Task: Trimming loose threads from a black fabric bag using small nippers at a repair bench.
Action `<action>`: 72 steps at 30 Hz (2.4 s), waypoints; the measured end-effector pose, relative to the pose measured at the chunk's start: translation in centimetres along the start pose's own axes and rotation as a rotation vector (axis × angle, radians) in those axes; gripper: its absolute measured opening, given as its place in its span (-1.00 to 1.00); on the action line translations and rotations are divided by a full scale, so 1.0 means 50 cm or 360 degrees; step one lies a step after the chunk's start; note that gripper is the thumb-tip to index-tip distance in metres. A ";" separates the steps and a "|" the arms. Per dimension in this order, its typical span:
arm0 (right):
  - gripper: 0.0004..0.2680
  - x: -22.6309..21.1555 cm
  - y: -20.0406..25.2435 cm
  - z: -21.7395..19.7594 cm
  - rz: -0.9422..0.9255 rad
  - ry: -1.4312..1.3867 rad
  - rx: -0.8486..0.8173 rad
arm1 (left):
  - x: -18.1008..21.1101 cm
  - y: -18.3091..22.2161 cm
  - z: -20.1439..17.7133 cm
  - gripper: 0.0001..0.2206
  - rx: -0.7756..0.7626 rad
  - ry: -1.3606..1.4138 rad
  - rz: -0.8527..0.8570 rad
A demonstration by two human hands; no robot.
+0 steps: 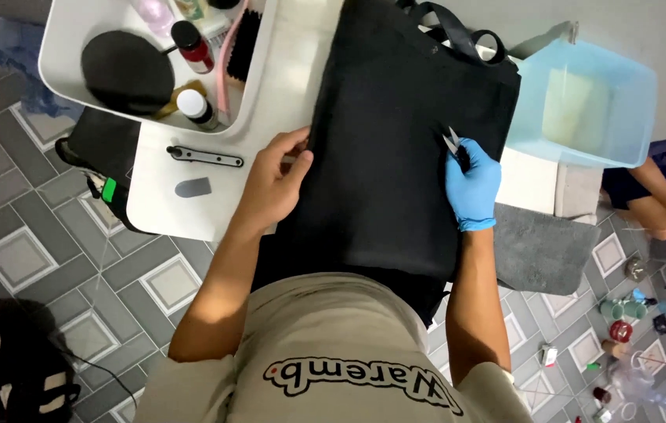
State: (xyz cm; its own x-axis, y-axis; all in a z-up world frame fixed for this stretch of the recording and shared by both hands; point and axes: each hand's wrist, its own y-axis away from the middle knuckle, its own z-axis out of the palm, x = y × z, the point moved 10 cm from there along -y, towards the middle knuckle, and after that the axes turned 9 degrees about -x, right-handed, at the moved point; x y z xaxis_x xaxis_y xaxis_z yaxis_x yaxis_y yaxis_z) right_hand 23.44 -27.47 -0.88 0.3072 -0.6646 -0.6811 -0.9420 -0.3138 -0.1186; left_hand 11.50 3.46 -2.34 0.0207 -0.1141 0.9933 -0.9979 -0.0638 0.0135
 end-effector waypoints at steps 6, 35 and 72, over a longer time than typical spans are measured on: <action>-0.93 -0.014 0.005 0.005 -0.0063 0.0055 0.0004 | 0.016 -0.002 0.053 -0.63 -0.0281 0.0711 0.0142; -0.87 0.012 0.000 0.009 -0.0045 -0.0071 -0.0032 | 0.198 -0.035 0.112 -0.39 -0.0835 0.1424 0.0278; -0.90 0.033 -0.003 -0.010 -0.0039 -0.0555 -0.0009 | 0.273 -0.190 0.269 -0.56 -0.0715 0.1233 0.0506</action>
State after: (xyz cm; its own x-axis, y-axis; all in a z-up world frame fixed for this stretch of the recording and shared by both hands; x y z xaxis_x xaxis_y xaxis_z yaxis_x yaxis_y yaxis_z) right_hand 24.15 -28.85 -1.61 0.2641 -0.3856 -0.8840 -0.9339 -0.3311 -0.1346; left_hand 22.08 -10.81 9.56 -0.1417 0.6393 0.7558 -0.8834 0.2628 -0.3880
